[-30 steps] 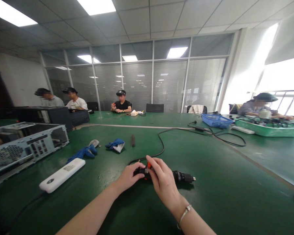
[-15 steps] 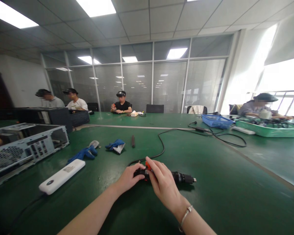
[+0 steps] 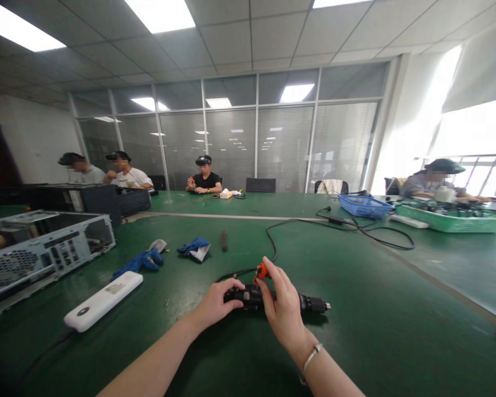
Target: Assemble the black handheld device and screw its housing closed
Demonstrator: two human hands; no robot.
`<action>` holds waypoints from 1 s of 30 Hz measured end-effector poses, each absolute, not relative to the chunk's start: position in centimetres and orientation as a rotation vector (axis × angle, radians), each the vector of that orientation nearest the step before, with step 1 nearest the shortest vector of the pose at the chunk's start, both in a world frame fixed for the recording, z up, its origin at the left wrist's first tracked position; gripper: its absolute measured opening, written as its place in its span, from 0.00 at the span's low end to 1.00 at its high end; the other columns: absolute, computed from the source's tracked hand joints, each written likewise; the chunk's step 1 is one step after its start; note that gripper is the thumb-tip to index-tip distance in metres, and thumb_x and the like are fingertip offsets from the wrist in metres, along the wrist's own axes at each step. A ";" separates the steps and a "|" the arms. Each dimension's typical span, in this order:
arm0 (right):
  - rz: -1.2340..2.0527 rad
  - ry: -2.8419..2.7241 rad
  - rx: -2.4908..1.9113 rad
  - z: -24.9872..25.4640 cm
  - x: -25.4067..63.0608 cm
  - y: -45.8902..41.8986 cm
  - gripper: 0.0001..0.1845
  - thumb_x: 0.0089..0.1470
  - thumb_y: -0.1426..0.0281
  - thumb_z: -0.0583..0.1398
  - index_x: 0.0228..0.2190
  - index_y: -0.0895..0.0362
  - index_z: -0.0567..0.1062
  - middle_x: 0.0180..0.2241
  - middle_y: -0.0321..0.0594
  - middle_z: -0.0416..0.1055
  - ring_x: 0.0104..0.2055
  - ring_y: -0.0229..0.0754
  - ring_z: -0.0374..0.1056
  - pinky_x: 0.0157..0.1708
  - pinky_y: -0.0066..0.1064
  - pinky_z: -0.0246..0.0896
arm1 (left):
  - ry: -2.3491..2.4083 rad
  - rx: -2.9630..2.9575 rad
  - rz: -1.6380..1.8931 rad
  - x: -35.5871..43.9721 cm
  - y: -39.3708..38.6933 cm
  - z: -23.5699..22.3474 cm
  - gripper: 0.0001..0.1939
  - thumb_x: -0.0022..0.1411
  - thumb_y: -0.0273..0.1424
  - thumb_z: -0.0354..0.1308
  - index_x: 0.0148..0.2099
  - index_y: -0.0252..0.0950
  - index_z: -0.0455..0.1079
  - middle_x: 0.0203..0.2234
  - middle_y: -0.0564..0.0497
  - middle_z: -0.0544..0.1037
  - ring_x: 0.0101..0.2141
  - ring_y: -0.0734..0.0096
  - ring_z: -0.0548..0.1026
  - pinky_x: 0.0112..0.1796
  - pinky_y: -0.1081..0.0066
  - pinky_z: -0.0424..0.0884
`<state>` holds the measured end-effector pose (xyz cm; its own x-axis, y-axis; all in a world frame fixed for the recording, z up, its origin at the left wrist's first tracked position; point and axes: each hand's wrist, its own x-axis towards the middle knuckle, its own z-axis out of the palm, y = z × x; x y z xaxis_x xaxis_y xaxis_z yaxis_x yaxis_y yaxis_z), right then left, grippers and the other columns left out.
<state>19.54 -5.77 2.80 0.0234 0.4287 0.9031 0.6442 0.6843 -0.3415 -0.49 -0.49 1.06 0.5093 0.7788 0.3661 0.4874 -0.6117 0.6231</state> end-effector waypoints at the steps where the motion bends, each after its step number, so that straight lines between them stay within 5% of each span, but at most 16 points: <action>1: -0.190 -1.616 -0.919 2.8 19.4 -5.7 0.27 0.61 0.72 0.54 0.60 0.49 0.58 0.48 0.43 0.70 0.47 0.43 0.70 0.47 0.36 0.68 | 1.050 2.309 0.886 -0.5 -0.5 1.1 0.16 0.53 0.28 0.66 0.46 0.40 0.72 0.39 0.53 0.79 0.40 0.65 0.76 0.44 0.70 0.68; 12: -0.072 -1.789 -1.259 5.9 18.0 -2.4 0.28 0.59 0.67 0.53 0.60 0.50 0.59 0.36 0.40 0.72 0.34 0.45 0.71 0.35 0.36 0.68 | 1.011 2.276 0.815 -0.3 -0.5 1.3 0.22 0.56 0.31 0.63 0.54 0.41 0.72 0.48 0.51 0.78 0.48 0.61 0.74 0.53 0.67 0.65; 17: 0.087 -1.677 -1.199 5.4 17.6 -2.4 0.29 0.61 0.70 0.48 0.63 0.52 0.53 0.39 0.43 0.74 0.37 0.43 0.74 0.36 0.31 0.68 | 1.017 2.210 0.814 -0.2 -0.3 1.1 0.21 0.57 0.31 0.63 0.54 0.40 0.73 0.48 0.50 0.78 0.50 0.60 0.74 0.55 0.66 0.65; 30: -0.051 -1.605 -1.191 3.7 18.3 -2.1 0.31 0.58 0.61 0.55 0.61 0.51 0.58 0.38 0.43 0.75 0.35 0.45 0.75 0.34 0.33 0.70 | 1.031 2.167 0.769 -0.1 -0.1 0.7 0.22 0.56 0.32 0.64 0.54 0.41 0.73 0.49 0.52 0.77 0.51 0.59 0.73 0.55 0.65 0.64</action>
